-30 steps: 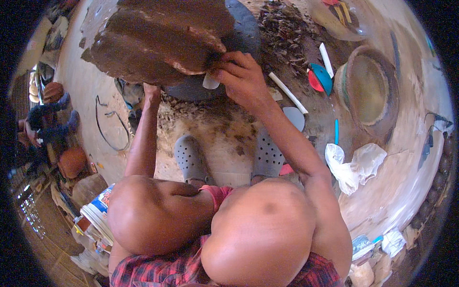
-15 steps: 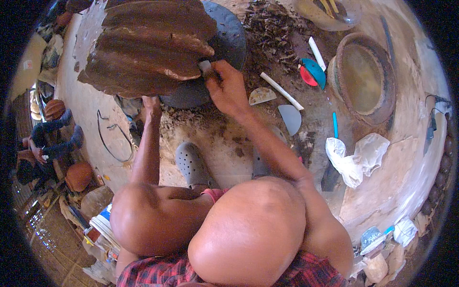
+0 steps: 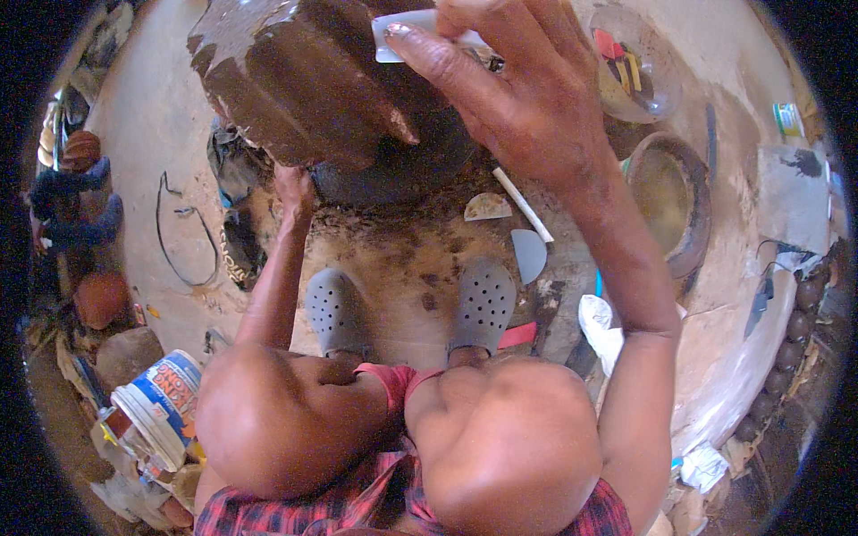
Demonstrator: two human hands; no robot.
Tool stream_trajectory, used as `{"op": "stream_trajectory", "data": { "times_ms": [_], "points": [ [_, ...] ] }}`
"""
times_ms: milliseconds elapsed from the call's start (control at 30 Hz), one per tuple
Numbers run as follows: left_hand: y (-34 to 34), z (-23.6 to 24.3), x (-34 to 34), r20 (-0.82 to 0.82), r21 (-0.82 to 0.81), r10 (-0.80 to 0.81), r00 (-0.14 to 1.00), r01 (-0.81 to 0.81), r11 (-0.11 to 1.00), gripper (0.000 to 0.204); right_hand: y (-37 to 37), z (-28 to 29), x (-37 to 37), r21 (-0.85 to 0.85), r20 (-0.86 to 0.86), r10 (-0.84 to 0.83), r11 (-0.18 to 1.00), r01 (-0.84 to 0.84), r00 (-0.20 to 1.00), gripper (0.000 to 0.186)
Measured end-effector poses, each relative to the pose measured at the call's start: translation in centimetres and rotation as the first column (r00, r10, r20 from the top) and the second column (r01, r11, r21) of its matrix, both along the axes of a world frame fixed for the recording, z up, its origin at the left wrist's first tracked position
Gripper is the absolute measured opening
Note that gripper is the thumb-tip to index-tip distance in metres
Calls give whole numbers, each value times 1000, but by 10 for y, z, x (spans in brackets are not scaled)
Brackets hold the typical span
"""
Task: The person shapes a large lump of clay on a rotating base using a metal scraper and their hands. They smooth and refine the surface of the clay object while occasionally rotating the base to access different sides.
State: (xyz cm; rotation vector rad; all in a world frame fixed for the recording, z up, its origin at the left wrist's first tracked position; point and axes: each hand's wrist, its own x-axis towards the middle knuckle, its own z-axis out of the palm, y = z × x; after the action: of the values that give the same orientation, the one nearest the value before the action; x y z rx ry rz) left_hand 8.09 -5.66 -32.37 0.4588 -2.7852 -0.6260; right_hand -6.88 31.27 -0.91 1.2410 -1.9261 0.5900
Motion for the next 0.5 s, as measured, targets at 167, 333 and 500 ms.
{"op": "stream_trajectory", "data": {
  "times_ms": [167,333,500],
  "points": [
    [24,13,-10,-117,319,244,963,-197,927,62,-11,36,-30,265,-419,136,964,-23,898,38],
    [42,39,-13,-145,460,339,930,-240,855,64,-22,53,-23,303,-460,191,952,-49,867,30],
    [41,46,-17,-122,507,358,926,-253,824,63,-11,35,-7,366,-321,115,931,11,940,31]
  ]
}}
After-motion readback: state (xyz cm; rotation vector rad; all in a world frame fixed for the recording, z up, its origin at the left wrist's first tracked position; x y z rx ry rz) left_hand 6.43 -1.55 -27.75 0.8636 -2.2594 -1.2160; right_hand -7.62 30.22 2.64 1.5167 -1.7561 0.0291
